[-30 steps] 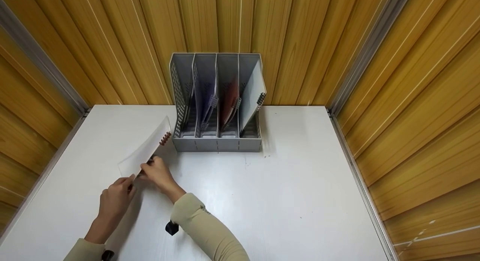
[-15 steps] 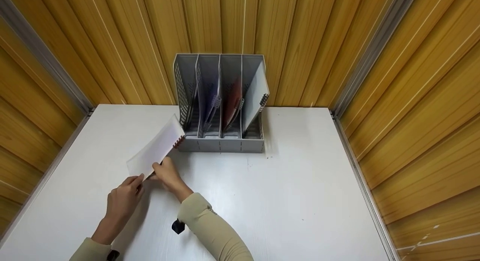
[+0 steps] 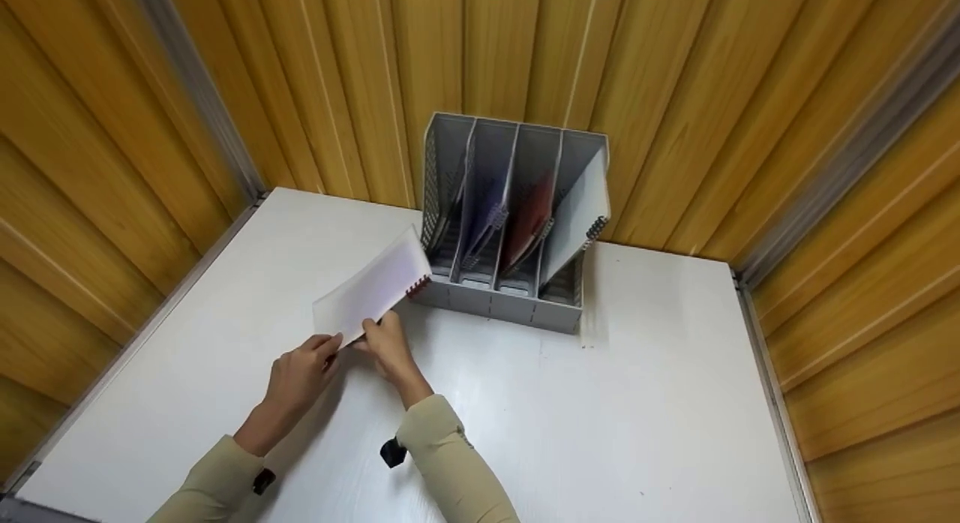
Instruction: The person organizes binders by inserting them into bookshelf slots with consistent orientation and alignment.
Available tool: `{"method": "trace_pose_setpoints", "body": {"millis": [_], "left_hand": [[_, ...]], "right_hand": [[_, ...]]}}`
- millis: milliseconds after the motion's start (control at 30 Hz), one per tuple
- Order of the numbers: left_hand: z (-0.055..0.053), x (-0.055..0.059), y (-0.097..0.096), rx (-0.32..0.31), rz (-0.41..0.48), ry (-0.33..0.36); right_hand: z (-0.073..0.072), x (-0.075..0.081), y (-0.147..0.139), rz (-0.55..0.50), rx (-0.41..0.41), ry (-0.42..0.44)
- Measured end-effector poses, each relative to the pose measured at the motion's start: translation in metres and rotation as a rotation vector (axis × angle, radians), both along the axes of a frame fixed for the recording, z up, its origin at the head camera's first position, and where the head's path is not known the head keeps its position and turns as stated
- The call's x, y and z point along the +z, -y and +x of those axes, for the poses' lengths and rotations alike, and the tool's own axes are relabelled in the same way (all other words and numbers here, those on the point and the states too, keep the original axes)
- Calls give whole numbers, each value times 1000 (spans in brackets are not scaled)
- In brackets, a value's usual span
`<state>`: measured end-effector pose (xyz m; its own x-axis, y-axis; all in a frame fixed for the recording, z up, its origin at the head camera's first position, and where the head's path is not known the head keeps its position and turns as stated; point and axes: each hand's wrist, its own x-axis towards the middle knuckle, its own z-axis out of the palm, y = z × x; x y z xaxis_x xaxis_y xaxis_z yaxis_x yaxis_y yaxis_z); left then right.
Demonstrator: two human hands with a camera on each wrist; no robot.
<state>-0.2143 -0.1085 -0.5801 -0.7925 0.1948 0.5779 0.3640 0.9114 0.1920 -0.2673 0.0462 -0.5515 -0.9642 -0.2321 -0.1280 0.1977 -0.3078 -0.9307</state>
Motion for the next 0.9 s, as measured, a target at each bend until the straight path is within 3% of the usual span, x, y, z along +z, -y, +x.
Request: {"method": "trace_pose_setpoints", "body": {"millis": [133, 533, 900], "left_hand": [[-5, 3, -6, -11, -9, 17], [2, 6, 0, 7, 11, 73], [-2, 8, 1, -95, 119, 2]], "right_hand": [[-2, 4, -9, 0, -12, -6], [1, 8, -2, 19, 0, 7], [1, 15, -15, 6, 13, -45]]}}
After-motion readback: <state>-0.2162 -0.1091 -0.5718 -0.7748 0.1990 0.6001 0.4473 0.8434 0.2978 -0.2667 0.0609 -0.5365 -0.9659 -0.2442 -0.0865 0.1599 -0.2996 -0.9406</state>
